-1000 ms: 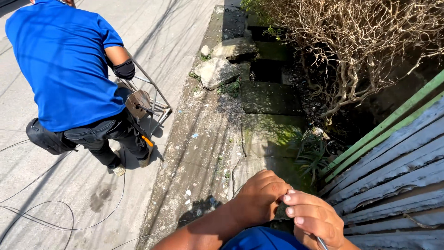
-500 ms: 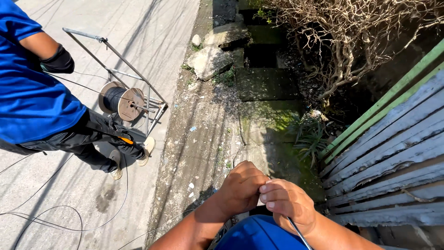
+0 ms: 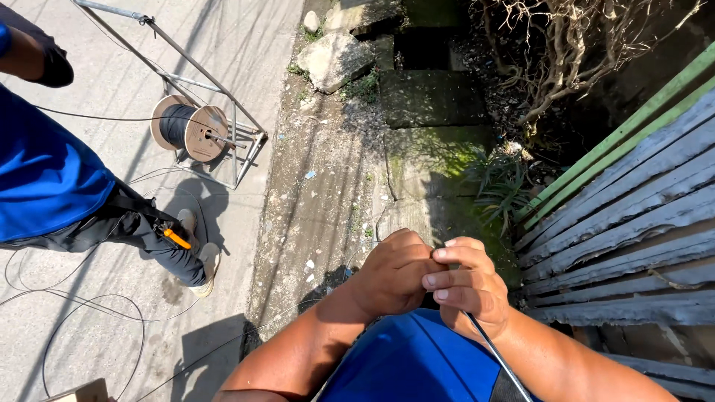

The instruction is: The person pulls a black cable from a reel and bends it by hand while walking along a road. They then strip the outer casing to reveal the wires inside and pull them apart.

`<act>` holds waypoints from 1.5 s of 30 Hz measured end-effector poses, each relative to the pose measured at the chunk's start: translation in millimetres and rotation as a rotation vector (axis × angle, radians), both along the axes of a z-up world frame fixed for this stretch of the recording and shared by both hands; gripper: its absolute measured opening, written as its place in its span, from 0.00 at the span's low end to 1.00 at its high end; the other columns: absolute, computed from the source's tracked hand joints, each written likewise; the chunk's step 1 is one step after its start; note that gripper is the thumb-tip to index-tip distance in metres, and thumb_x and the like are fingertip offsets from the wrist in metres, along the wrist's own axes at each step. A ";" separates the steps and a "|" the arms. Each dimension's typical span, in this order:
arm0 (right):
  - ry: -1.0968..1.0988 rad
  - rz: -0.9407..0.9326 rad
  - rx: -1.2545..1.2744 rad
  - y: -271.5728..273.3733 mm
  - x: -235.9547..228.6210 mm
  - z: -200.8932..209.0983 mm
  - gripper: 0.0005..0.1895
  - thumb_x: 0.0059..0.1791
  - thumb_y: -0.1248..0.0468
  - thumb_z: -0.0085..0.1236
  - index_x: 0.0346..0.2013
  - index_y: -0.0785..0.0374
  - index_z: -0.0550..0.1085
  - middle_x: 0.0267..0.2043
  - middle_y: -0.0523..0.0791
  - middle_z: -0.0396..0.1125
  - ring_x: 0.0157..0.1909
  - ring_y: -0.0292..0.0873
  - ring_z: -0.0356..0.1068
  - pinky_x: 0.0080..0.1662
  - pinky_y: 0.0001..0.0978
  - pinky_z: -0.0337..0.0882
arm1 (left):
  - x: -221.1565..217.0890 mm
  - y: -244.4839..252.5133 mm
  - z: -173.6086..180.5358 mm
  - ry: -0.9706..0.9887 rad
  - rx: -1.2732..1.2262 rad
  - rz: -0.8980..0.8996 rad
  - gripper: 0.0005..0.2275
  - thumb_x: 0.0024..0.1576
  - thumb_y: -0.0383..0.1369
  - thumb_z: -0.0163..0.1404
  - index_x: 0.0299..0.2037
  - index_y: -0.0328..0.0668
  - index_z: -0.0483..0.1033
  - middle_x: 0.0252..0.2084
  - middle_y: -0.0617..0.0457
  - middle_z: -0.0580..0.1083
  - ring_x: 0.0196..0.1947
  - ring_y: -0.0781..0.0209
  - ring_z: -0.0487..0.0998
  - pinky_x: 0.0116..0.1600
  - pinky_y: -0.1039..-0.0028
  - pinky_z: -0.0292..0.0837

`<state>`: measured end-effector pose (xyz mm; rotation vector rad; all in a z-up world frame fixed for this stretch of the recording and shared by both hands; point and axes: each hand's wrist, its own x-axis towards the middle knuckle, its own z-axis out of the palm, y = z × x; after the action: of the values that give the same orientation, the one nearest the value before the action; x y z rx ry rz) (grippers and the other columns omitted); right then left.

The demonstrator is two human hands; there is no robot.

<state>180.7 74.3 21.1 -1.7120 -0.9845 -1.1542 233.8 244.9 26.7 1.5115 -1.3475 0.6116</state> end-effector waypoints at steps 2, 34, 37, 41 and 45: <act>0.027 0.053 -0.013 0.4 -2.8 0.4 0.08 0.50 0.71 0.60 0.39 0.56 0.71 0.43 0.43 0.75 0.56 0.51 0.73 0.59 0.53 0.70 | -3.6 1.0 2.5 -0.010 -0.011 -0.008 0.07 0.53 0.23 0.56 0.38 0.43 0.74 0.40 0.53 0.74 0.38 0.53 0.75 0.45 0.63 0.72; 0.190 0.186 -0.038 9.9 -13.3 -7.0 0.24 0.40 0.85 0.53 0.44 0.57 0.72 0.46 0.44 0.75 0.59 0.55 0.73 0.61 0.55 0.73 | -16.3 10.3 -12.2 0.040 -0.091 -0.033 0.06 0.56 0.23 0.54 0.41 0.41 0.75 0.40 0.50 0.76 0.36 0.51 0.76 0.43 0.62 0.71; 0.197 0.183 -0.086 5.3 -15.5 -3.0 0.25 0.39 0.84 0.52 0.45 0.58 0.71 0.47 0.44 0.74 0.60 0.56 0.72 0.60 0.55 0.73 | -16.8 6.9 -12.2 0.041 -0.091 -0.031 0.06 0.56 0.24 0.54 0.42 0.41 0.75 0.39 0.50 0.76 0.35 0.50 0.76 0.43 0.62 0.71; 0.192 0.188 -0.099 6.7 -15.3 -4.2 0.26 0.39 0.84 0.50 0.46 0.58 0.70 0.49 0.44 0.74 0.61 0.55 0.71 0.61 0.57 0.72 | -17.2 9.1 -14.3 0.050 -0.096 -0.032 0.06 0.57 0.25 0.54 0.42 0.42 0.74 0.40 0.51 0.75 0.36 0.50 0.75 0.44 0.62 0.70; 0.194 0.194 -0.102 6.3 -9.9 -4.5 0.25 0.39 0.84 0.51 0.45 0.58 0.71 0.48 0.45 0.74 0.60 0.56 0.71 0.61 0.57 0.70 | -12.0 13.0 -10.5 0.044 -0.082 -0.033 0.07 0.56 0.25 0.55 0.43 0.42 0.74 0.40 0.50 0.75 0.36 0.49 0.75 0.44 0.61 0.70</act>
<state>170.8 80.6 16.6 -1.7284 -1.0762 -0.8101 221.8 257.9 16.2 1.4259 -1.2960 0.6024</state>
